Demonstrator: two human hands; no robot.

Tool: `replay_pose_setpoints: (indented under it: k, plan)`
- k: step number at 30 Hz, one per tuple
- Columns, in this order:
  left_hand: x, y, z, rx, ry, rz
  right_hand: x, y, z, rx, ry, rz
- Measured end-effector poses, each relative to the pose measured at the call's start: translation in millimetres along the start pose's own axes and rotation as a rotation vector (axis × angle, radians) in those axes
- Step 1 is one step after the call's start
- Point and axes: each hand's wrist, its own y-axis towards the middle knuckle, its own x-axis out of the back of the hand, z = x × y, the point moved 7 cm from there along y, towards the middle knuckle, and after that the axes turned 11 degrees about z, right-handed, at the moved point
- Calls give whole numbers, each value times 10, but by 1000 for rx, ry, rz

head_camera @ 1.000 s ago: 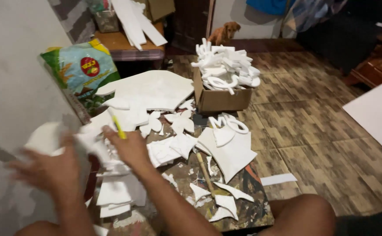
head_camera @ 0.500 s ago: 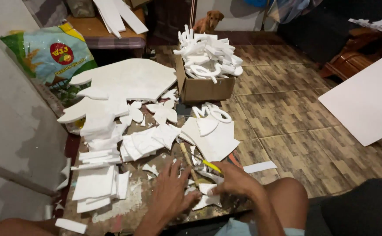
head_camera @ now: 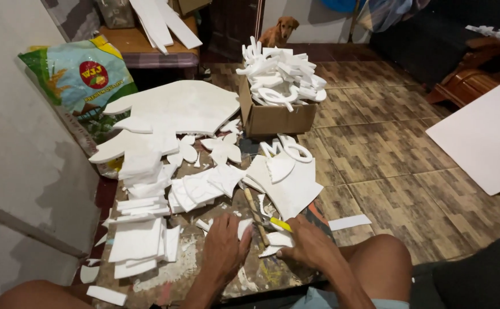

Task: Cutting out butterfly and letter shapes from white foam sheets using a utility knife.

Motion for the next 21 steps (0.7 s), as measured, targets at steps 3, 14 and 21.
replay_pose_setpoints:
  k: [3,14,21]
  plan:
    - [339,125,-138,165,-325,79,25,-33,26,-31,70,13]
    - [652,266,31,398,-584,-48,-28,47,-93,-108,367,101]
    - [397,-166,-320,709,-1947,-41,440,-122,893,18,790,-38]
